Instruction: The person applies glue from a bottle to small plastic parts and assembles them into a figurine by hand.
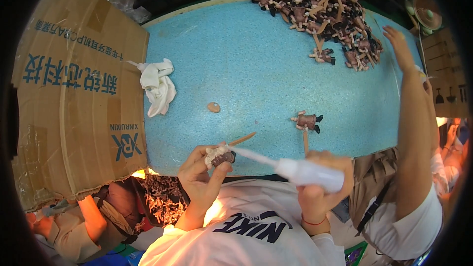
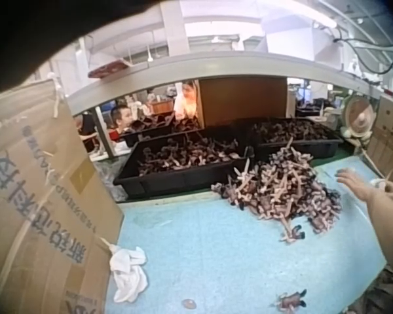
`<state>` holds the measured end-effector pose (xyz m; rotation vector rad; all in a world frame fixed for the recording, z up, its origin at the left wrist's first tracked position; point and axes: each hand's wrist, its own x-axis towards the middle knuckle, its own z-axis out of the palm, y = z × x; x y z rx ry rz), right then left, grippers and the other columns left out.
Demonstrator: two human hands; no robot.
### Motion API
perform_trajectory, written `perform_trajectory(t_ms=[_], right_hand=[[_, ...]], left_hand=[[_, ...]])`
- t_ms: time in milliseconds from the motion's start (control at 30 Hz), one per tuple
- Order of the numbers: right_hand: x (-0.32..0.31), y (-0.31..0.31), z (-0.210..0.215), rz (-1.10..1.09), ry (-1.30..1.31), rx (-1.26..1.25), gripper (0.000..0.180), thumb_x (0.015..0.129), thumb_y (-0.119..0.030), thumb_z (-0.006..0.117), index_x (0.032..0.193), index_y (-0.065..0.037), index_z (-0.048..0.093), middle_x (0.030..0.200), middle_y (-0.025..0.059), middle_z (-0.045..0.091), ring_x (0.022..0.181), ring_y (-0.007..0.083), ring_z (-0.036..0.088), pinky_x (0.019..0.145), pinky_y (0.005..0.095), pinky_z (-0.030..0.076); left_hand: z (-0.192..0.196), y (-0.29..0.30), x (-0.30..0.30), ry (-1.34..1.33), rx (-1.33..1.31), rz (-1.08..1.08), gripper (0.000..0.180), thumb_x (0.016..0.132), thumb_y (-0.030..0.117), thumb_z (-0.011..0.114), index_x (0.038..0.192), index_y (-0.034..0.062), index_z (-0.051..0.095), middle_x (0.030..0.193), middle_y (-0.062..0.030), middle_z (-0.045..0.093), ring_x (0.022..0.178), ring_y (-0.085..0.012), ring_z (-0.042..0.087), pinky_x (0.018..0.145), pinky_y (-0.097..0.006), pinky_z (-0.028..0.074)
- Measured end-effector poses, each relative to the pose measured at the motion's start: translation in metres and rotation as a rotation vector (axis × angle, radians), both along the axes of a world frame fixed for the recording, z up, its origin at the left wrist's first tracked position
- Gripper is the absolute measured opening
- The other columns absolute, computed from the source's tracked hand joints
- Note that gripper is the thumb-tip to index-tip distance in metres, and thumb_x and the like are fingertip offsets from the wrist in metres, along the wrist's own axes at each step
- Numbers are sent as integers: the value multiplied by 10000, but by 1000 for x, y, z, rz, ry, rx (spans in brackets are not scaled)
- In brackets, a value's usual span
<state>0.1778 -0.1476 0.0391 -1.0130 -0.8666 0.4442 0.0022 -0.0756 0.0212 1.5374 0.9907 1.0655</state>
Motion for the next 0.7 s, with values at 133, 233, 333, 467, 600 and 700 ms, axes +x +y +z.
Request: perform_trajectory(t_ms=[133, 233, 333, 467, 600, 700], right_hand=[[4, 20, 3, 137, 250, -154, 315, 761, -123, 584, 998, 55, 477, 856, 163, 581, 672, 204, 584, 652, 325, 479], [7, 34, -3, 171, 251, -145, 273, 766, -90, 555, 986, 58, 489, 916, 147, 564, 759, 204, 575, 708, 307, 469], [16, 42, -13, 114, -33, -164, 282, 783, -90, 562, 1011, 60, 493, 950, 127, 560, 836, 188, 564, 716, 320, 477], [17, 55, -10, 161, 91, -365, 304, 809, -60, 580, 1078, 45, 483, 969, 100, 547, 874, 157, 552, 754, 296, 485], [6, 78, -4, 245, 128, -313, 363, 796, -1, 552, 1140, 39, 443, 999, 101, 526, 872, 179, 585, 788, 287, 470], [13, 89, -17, 287, 93, -329, 381, 768, 50, 565, 1131, 31, 451, 999, 106, 540, 914, 190, 585, 830, 306, 462]], left_hand=[[-2, -1, -1, -58, -101, 39, 182, 706, -33, 660, 888, -39, 654, 906, -145, 620, 765, -158, 587, 670, -237, 452], [-8, 4, -3, -44, 26, 73, 184, 705, -28, 663, 889, -40, 654, 902, -143, 622, 770, -163, 589, 672, -236, 451], [-6, 8, -9, -7, 48, 104, 183, 705, -26, 665, 887, -41, 653, 901, -143, 622, 789, -179, 597, 684, -242, 451], [-13, 15, -22, -24, 77, 157, 165, 708, -39, 657, 873, -45, 651, 886, -144, 619, 833, -215, 612, 716, -262, 453], [-17, 17, -39, 12, 140, 169, 189, 793, 66, 635, 919, -73, 615, 807, -101, 573, 688, -144, 567, 822, -329, 478], [-18, 15, -45, 17, 83, 204, 179, 792, 56, 633, 909, -78, 611, 848, -106, 569, 652, -130, 565, 644, -247, 510]])
